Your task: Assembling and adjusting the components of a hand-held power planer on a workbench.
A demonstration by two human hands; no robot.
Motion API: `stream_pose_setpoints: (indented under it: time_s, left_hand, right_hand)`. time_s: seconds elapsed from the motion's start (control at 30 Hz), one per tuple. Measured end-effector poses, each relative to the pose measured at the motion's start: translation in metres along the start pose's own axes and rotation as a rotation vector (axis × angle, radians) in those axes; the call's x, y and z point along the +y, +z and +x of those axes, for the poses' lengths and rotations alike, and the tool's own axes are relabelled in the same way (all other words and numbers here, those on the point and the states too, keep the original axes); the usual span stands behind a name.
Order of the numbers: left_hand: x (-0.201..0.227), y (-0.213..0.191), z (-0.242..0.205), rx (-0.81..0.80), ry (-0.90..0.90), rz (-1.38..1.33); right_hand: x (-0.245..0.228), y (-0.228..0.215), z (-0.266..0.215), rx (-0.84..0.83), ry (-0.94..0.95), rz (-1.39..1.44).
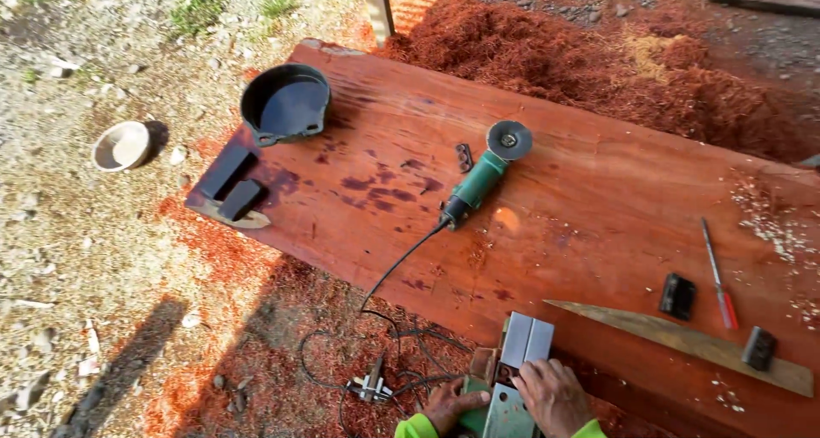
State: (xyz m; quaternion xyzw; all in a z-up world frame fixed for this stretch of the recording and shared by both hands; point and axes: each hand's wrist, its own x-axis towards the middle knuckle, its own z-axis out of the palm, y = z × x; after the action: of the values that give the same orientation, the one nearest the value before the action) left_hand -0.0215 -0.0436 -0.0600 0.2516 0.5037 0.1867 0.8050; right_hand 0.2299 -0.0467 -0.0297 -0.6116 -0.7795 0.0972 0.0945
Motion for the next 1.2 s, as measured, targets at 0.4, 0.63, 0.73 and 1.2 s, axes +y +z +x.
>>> stream_pose_setpoints:
  time_s: [0.4, 0.63, 0.73, 1.2]
  left_hand:
    - [0.04, 0.036, -0.051, 0.133, 0.134, -0.229]
    - [0.099, 0.055, -0.071, 0.23, 0.233, -0.153]
    - [0.111, 0.061, -0.065, 0.257, 0.302, -0.157]
    - [0.169, 0.15, -0.004, 0.519, 0.396, 0.077]
  right_hand:
    - [-0.031, -0.069, 0.031, 0.27, -0.14, -0.08]
    - [-0.03, -0.099, 0.044, 0.357, 0.028, 0.566]
    - [-0.026, -0.107, 0.05, 0.384, -0.019, 0.726]
    - [0.086, -0.128, 0.116, 0.375, -0.136, 0.768]
